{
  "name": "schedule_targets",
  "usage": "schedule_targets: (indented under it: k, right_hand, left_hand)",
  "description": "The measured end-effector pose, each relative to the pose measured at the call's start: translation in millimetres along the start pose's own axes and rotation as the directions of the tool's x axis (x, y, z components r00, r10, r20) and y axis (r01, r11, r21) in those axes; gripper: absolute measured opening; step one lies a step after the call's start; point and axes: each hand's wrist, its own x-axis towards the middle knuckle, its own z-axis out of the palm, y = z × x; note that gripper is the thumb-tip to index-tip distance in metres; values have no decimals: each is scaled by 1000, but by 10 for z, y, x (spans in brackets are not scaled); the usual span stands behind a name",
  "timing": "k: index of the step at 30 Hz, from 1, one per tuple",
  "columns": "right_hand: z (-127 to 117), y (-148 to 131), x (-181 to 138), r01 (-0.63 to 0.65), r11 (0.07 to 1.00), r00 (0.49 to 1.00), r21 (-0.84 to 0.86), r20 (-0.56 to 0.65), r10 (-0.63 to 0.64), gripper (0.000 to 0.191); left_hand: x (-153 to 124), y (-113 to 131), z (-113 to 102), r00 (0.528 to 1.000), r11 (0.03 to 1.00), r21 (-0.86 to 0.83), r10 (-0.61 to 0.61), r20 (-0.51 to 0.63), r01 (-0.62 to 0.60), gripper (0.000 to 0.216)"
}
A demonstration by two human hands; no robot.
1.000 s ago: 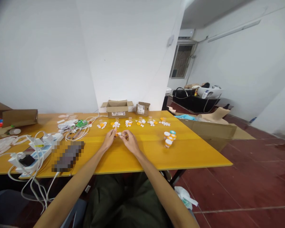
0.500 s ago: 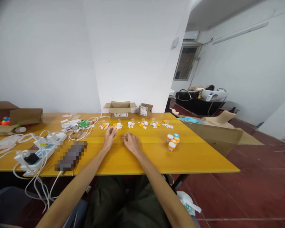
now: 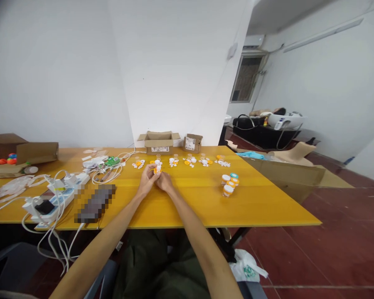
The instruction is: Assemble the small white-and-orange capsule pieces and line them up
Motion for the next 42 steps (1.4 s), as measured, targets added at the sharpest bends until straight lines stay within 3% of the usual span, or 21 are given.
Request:
schedule_targets:
  k: [4, 8, 15, 21, 28, 42]
  right_hand:
    - [-110, 2, -99, 34, 964, 999, 262, -8, -33, 23]
    - [-255, -2, -220, -6, 882, 998, 471, -47, 32, 33]
    - [-425, -47, -417, -129, 698, 990, 705, 56, 126, 33]
    - [-515, -38, -498, -192, 640, 979, 744, 96, 182, 37]
    - [-563, 8, -565, -182, 702, 978, 688, 56, 199, 41]
    - [-593, -79, -579, -198, 697, 976, 689, 76, 202, 45]
  left_hand:
    - [-11, -21, 21, 999, 1000, 11, -11, 42, 11, 38]
    - [-13, -42, 41, 998, 1000, 13, -17, 58, 16, 33]
    - [-20, -44, 75, 994, 997, 76, 25, 106, -33, 21]
    - [-38, -7, 64, 988, 972, 196, 107, 113, -128, 12]
    - [-56, 23, 49, 986, 962, 249, 75, 149, -110, 9]
    - [-89, 33, 78, 957, 906, 356, 143, 254, -230, 5]
